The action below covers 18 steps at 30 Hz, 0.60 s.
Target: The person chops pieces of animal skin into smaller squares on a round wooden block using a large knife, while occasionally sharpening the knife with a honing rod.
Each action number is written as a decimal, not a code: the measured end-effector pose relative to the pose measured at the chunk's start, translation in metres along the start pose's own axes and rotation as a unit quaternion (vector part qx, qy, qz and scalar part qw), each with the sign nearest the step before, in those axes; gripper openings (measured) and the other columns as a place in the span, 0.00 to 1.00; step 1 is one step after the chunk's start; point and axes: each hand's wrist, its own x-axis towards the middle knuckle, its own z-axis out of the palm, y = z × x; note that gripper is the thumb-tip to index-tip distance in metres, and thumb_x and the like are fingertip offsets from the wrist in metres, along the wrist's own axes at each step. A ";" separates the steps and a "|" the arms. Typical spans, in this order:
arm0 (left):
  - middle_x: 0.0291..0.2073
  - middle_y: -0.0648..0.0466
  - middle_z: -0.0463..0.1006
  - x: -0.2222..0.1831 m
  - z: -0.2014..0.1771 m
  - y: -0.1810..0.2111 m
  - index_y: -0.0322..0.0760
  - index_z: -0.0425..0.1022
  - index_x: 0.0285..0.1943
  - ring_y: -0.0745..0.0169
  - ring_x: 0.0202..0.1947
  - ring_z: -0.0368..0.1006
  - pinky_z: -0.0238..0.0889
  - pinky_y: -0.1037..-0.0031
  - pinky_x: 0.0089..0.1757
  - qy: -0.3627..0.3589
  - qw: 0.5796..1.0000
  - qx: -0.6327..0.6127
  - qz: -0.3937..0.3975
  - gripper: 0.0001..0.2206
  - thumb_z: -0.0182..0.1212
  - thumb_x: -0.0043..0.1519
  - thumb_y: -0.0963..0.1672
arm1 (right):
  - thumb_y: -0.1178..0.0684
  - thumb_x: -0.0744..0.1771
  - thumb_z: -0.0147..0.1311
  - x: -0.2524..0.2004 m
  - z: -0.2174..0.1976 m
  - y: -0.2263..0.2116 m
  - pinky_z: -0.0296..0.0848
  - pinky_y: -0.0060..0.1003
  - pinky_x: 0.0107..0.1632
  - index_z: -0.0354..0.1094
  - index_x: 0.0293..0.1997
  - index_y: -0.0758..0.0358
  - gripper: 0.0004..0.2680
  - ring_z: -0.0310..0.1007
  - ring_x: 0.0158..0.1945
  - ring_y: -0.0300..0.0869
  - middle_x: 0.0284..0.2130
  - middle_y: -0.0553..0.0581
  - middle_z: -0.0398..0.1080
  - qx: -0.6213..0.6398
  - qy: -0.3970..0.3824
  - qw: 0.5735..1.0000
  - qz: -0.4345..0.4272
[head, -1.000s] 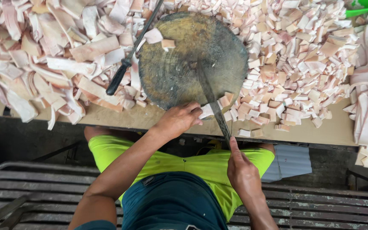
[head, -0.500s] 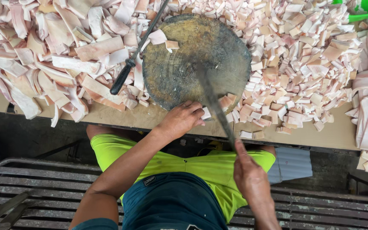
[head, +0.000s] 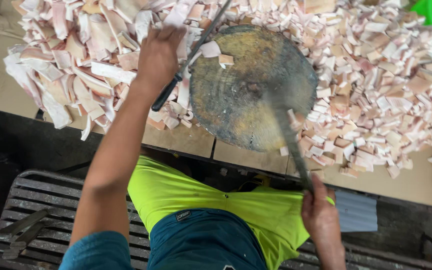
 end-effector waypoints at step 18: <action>0.47 0.36 0.76 0.076 0.097 -0.061 0.29 0.66 0.57 0.35 0.49 0.74 0.67 0.49 0.49 -0.101 0.980 -0.056 -0.164 0.15 0.58 0.65 0.43 | 0.59 0.69 0.50 0.054 0.006 0.018 0.64 0.33 0.27 0.59 0.74 0.67 0.21 0.64 0.23 0.36 0.23 0.57 0.70 0.291 0.019 0.948 0.128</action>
